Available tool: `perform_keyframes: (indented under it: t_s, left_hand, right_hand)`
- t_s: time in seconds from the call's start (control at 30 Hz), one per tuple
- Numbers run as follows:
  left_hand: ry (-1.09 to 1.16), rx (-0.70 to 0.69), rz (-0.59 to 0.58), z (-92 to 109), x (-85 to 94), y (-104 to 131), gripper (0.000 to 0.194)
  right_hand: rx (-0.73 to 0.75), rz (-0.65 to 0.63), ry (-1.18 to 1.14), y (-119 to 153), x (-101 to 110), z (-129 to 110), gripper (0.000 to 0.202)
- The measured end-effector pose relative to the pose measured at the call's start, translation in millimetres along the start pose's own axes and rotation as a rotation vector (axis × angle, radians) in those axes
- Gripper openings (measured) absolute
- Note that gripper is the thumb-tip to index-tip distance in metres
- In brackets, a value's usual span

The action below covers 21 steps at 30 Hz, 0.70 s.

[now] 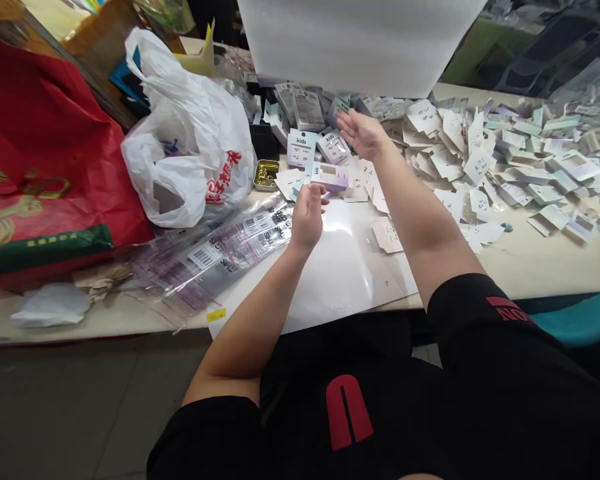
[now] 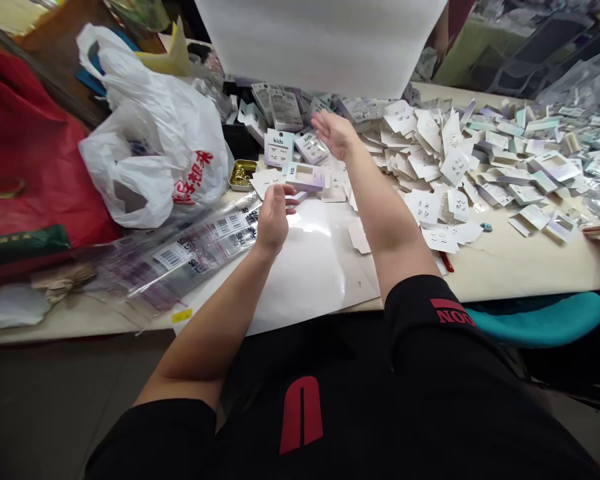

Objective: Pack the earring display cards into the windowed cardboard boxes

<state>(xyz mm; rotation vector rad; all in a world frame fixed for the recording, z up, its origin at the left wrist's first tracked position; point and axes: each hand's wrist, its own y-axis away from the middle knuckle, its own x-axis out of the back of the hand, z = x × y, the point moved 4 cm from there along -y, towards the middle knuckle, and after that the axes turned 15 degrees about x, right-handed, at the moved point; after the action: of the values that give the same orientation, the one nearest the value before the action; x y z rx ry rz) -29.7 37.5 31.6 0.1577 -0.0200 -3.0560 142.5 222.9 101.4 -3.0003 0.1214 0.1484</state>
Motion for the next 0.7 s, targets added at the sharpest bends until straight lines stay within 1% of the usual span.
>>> perform_keyframes:
  t_s: [0.07, 0.1, 0.13, 0.2, 0.27, 0.33, 0.37, 0.43, 0.5, 0.53, 0.6, 0.67, 0.7]
  left_hand:
    - [-0.003, -0.022, -0.005, 2, -0.7, 1, 0.076]
    - [-0.004, -0.031, -0.011, 2, -1.3, 2, 0.075]
    - [-0.008, -0.04, -0.018, 3, -1.9, 2, 0.073]
    - [-0.02, -0.057, -0.036, 3, -3.1, 3, 0.068]
    - [-0.052, -0.076, -0.059, 3, -4.5, 3, 0.061]
    - [-0.115, -0.116, -0.074, 4, -6.0, 4, 0.05]
    - [-0.154, -0.141, -0.073, 4, -6.7, 4, 0.042]
    - [-0.225, -0.186, -0.057, 4, -7.8, 5, 0.03]
    - [-0.274, -0.2, -0.046, 4, -8.7, 5, 0.021]
    - [-0.291, -0.197, -0.049, 3, -9.3, 4, 0.019]
    - [-0.314, -0.183, -0.06, 1, -9.9, 3, 0.015]
    - [-0.331, -0.165, -0.063, 0, -9.8, 2, 0.014]
    - [-0.338, -0.154, -0.058, -1, -9.5, 1, 0.014]
  right_hand:
    - [-0.003, -0.147, 0.008, 8, -16, 11, 0.017]
    - [-0.005, -0.208, 0.068, 16, -20, 18, 0.016]
    - [0.006, -0.261, 0.149, 25, -21, 23, 0.017]
    - [0.06, -0.327, 0.339, 43, -13, 28, 0.021]
    - [0.157, -0.351, 0.544, 57, 7, 24, 0.024]
    - [0.271, -0.333, 0.787, 66, 36, 11, 0.027]
    - [0.328, -0.303, 0.922, 69, 53, 3, 0.028]
    - [0.439, -0.2, 1.172, 72, 85, -15, 0.032]
    - [0.507, -0.134, 1.388, 71, 112, -28, 0.034]
    - [0.496, -0.138, 1.491, 69, 122, -31, 0.034]
    - [0.401, -0.19, 1.659, 61, 138, -32, 0.037]
    - [0.292, -0.222, 1.73, 54, 146, -30, 0.047]
    - [0.264, -0.216, 1.731, 52, 147, -31, 0.052]
